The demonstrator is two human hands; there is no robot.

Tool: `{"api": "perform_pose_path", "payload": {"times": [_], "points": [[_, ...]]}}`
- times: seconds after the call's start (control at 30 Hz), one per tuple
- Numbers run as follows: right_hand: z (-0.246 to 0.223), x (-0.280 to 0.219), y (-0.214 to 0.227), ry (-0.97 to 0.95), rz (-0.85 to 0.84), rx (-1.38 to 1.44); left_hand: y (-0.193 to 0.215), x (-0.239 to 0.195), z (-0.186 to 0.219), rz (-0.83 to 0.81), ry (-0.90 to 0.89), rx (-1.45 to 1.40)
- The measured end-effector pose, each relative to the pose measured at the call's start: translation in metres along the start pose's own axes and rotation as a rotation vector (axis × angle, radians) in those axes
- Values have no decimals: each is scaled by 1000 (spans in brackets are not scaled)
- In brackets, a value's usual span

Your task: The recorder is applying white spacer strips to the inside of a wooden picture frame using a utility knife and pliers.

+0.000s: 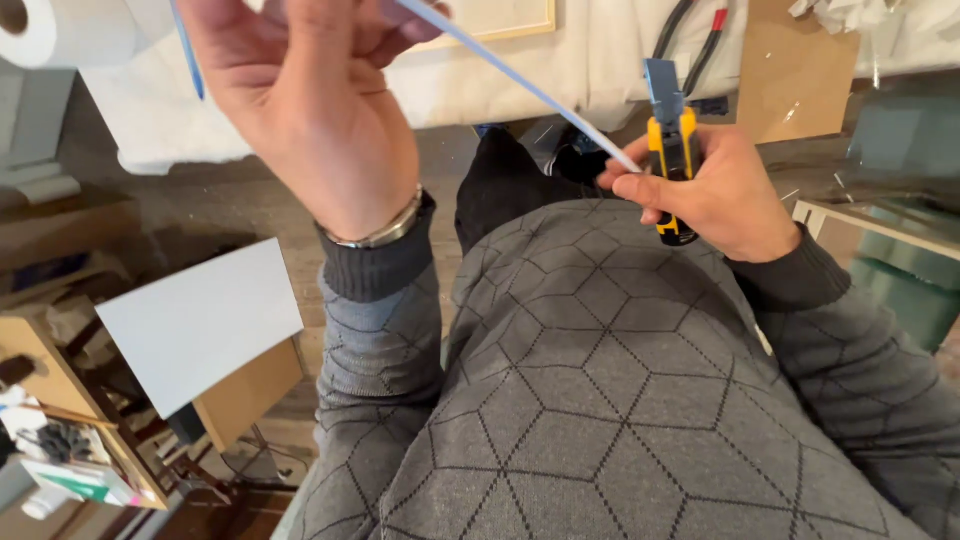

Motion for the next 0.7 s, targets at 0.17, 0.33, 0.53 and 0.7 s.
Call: {"api": "perform_pose_path", "payload": {"times": [0.17,0.33,0.53,0.7], "points": [[9,-9,3,14,28,68,25,-17,24,80,13,-17],[7,-6,1,170,97,302,87,-61,10,186,258,-8],[18,9,-22,200,161,259,156,-86,14,287,497,-46],[0,30,-70,174,153,278,221,-108,22,458,599,-66]]}}
Point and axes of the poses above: each hand's wrist, its own x-axis towards the middle knuckle, its own y-axis out of the back of the hand, z = x × y, the point moved 10 cm from there along x, towards the middle knuckle, and after that the axes turned 7 degrees about -z, right-handed, at the moved point
